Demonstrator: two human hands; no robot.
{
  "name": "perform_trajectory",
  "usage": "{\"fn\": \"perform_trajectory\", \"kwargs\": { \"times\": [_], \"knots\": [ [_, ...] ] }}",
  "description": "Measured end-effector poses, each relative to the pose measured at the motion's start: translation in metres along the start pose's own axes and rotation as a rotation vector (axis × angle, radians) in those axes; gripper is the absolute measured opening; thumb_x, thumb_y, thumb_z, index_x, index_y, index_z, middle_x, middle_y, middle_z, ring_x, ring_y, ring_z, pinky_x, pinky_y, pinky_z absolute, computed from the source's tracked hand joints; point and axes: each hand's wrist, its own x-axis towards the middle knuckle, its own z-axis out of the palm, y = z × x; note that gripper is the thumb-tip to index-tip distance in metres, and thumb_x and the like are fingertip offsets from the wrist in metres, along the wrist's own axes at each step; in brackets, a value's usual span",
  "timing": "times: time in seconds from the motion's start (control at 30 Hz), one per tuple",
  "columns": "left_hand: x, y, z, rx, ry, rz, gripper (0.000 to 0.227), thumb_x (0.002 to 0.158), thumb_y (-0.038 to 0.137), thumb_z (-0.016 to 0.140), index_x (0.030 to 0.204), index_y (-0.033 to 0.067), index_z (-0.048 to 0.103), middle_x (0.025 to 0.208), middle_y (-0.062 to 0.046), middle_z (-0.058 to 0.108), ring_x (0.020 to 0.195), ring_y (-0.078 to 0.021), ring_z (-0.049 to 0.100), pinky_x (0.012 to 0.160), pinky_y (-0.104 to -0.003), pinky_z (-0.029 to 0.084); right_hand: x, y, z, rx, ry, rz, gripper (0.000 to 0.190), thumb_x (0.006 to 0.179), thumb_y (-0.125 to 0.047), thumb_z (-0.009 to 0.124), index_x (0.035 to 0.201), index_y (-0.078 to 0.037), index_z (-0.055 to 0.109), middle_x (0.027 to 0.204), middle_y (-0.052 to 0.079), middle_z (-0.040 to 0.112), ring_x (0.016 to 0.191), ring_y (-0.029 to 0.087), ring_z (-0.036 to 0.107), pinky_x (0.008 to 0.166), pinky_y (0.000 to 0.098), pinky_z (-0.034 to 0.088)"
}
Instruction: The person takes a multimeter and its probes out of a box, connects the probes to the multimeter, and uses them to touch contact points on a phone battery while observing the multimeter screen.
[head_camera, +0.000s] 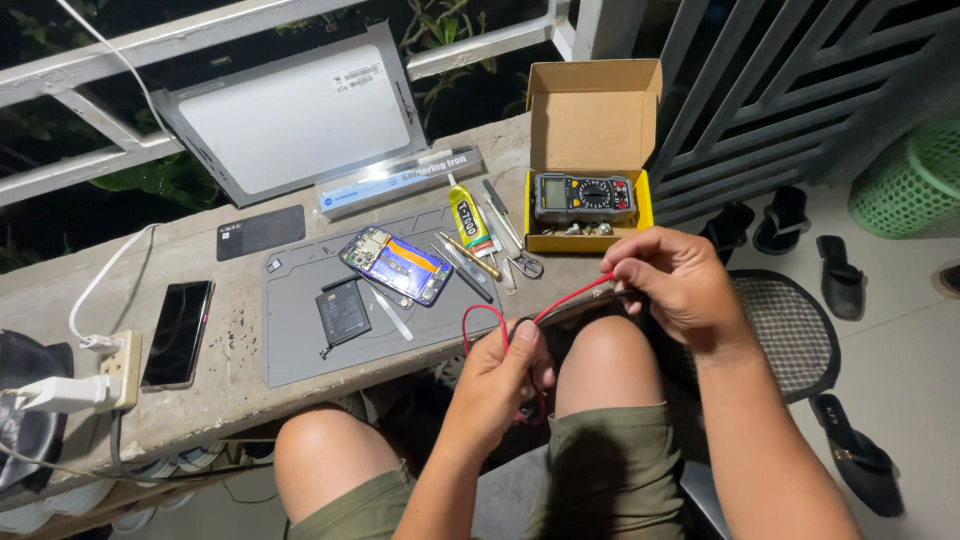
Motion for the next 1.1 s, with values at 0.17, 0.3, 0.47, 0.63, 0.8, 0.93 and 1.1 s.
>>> {"fn": "perform_trajectory", "kwargs": {
  "times": [0.17, 0.3, 0.47, 0.63, 0.8, 0.93, 1.1],
  "knots": [
    [0.024, -0.018, 0.01, -0.451, 0.174, 0.097, 0.033, 0.105, 0.032, 0.054, 0.092, 0.004, 0.066, 0.058, 0.004, 0.035, 0.049, -0.0075, 0.033, 0.046, -0.023, 0.022, 0.0, 0.04, -0.008, 0.333, -0.141, 0.194, 0.053, 0.085, -0.023, 0.077, 0.129, 0.002, 0.06, 0.124, 0.016, 0.068, 0.094, 0.02, 0.068, 0.072, 0.0244, 0.056],
    [0.032, -0.022, 0.009, -0.503, 0.198, 0.116, 0.031, 0.106, 0.031, 0.054, 0.092, 0.0051, 0.064, 0.057, 0.005, 0.028, 0.05, -0.0071, 0.023, 0.048, -0.026, 0.019, 0.001, 0.044, -0.013, 0.231, -0.122, 0.27, 0.046, 0.075, 0.011, 0.077, 0.119, 0.005, 0.066, 0.113, 0.017, 0.072, 0.092, 0.023, 0.073, 0.09, 0.0354, 0.062],
    [0.027, -0.013, 0.03, -0.098, 0.108, -0.037, 0.034, 0.102, 0.04, 0.057, 0.088, 0.0121, 0.071, 0.054, 0.005, 0.046, 0.047, -0.0056, 0.039, 0.044, -0.024, 0.026, 0.022, 0.048, -0.013, 0.719, 0.236, 0.193, 0.03, 0.091, -0.016, 0.074, 0.116, -0.01, 0.06, 0.096, 0.007, 0.067, 0.061, 0.003, 0.059, 0.055, 0.0129, 0.045],
    [0.038, -0.049, 0.048, -0.205, 0.102, 0.071, 0.025, 0.105, 0.03, 0.059, 0.086, 0.0139, 0.064, 0.065, 0.005, 0.048, 0.059, -0.0047, 0.041, 0.053, -0.022, 0.03, 0.016, 0.079, 0.017, 1.118, 0.171, 0.313, 0.043, 0.096, -0.028, 0.069, 0.134, -0.009, 0.062, 0.097, 0.001, 0.073, 0.094, 0.018, 0.068, 0.081, 0.0326, 0.057],
    [0.039, -0.048, 0.045, -0.127, 0.159, 0.111, 0.036, 0.106, 0.03, 0.056, 0.074, 0.0144, 0.055, 0.062, 0.002, 0.056, 0.059, -0.0074, 0.048, 0.06, -0.024, 0.039, 0.018, 0.061, 0.021, 1.107, 0.161, 0.34, 0.05, 0.098, -0.026, 0.067, 0.141, -0.001, 0.059, 0.097, -0.005, 0.073, 0.088, 0.011, 0.069, 0.08, 0.0328, 0.061],
    [0.038, -0.047, 0.049, -0.191, 0.181, 0.131, 0.03, 0.107, 0.03, 0.053, 0.084, 0.0122, 0.061, 0.066, 0.001, 0.057, 0.06, -0.0068, 0.048, 0.059, -0.023, 0.039, 0.018, 0.042, 0.034, 1.076, 0.14, 0.368, 0.044, 0.097, -0.03, 0.067, 0.127, 0.001, 0.059, 0.101, -0.002, 0.072, 0.103, 0.015, 0.069, 0.094, 0.0377, 0.058],
    [0.038, -0.048, 0.045, -0.056, 0.13, 0.109, 0.028, 0.103, 0.034, 0.057, 0.092, 0.0104, 0.067, 0.07, -0.001, 0.063, 0.065, -0.0083, 0.059, 0.064, -0.024, 0.046, 0.032, 0.029, 0.022, 1.061, 0.051, 0.413, 0.022, 0.098, -0.03, 0.067, 0.105, -0.011, 0.061, 0.072, -0.005, 0.055, 0.071, 0.01, 0.057, 0.084, 0.037, 0.055]
  ]
}}
